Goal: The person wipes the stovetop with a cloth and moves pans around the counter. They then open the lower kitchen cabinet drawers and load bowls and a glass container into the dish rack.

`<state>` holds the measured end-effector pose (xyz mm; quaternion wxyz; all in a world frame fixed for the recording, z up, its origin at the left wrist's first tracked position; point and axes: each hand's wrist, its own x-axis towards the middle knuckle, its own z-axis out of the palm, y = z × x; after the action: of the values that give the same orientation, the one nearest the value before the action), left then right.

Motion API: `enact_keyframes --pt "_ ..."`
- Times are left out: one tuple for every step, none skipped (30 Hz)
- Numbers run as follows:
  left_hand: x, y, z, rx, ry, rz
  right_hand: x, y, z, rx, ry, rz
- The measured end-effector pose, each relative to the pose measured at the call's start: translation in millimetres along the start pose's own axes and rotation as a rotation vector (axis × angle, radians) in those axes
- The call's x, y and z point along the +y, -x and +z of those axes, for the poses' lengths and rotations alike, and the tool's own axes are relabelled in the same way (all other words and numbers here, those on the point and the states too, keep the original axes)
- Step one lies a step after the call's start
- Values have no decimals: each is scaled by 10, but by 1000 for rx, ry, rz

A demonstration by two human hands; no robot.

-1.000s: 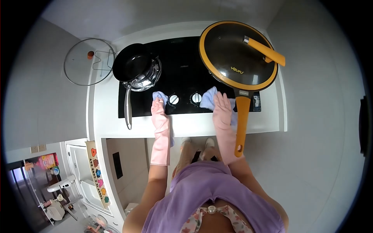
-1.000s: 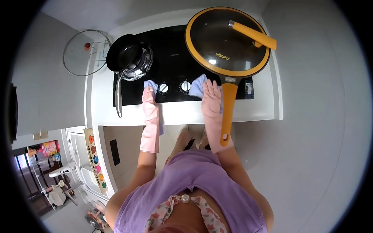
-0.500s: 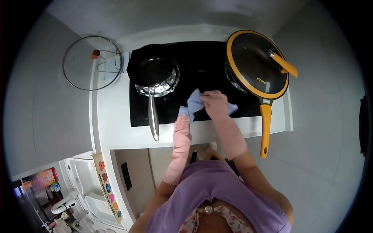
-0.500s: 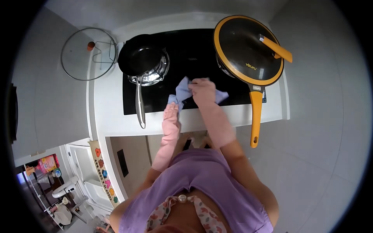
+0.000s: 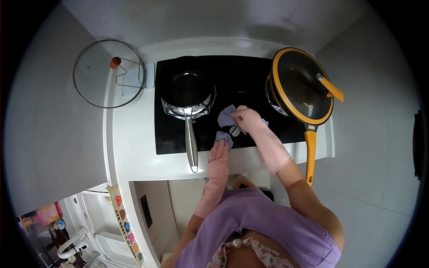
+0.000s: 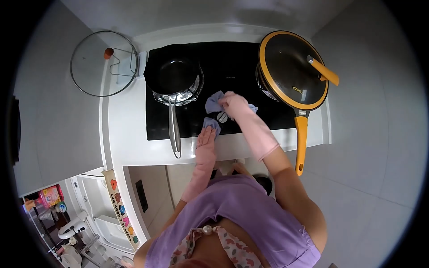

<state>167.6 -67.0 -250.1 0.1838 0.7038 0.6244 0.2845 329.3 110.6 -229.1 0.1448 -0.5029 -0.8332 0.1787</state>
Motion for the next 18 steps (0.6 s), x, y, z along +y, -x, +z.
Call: enact_keyframes --pt "9 6 -11 -1 -9 -4 0 -157 -58 -74 179 119" --pt "16 9 -46 -10 -20 -2 29 -394 -136 -148 352 245" --pt "28 -20 -61 -13 -30 4 189 -553 -110 14 224 278" --pt "47 -51 -55 -11 -30 3 434 -684 26 79 192 266" --pt "50 -31 -65 -18 -32 0 331 -717 8 12 255 385" --pt "43 -25 -73 -23 -35 -4 212 -769 5 -55 318 501" --pt "29 -19 -68 -22 -27 -11 25 -678 -66 -151 317 583" --pt "8 -22 -56 -19 -18 -20 -112 -568 -109 -248 317 661" --pt "-10 -33 -42 -12 -8 -28 -85 -462 -43 -321 322 668" --pt "-32 -34 -38 -5 -16 -25 -56 -357 24 -394 327 673" --pt "-51 -31 -36 1 -21 -21 -233 -171 -64 -471 418 615" --pt "-64 -20 -32 6 -26 -17 -376 -47 -154 -549 506 556" --pt "-68 -25 -29 12 -18 -12 -451 -39 -211 -710 509 587" --pt "-63 -29 -31 9 -19 -12 -524 -57 -253 -870 508 615" --pt "-59 -28 -38 4 -21 -11 -561 -38 -272 -1029 503 641" --pt "-54 -28 -39 -1 -24 -9 -587 97 -263 -875 453 612" --pt "-54 -18 -26 8 -26 -8 -644 331 -225 -722 403 583" --pt "-67 -14 -9 19 -29 -7 -705 536 -172 -568 353 551"
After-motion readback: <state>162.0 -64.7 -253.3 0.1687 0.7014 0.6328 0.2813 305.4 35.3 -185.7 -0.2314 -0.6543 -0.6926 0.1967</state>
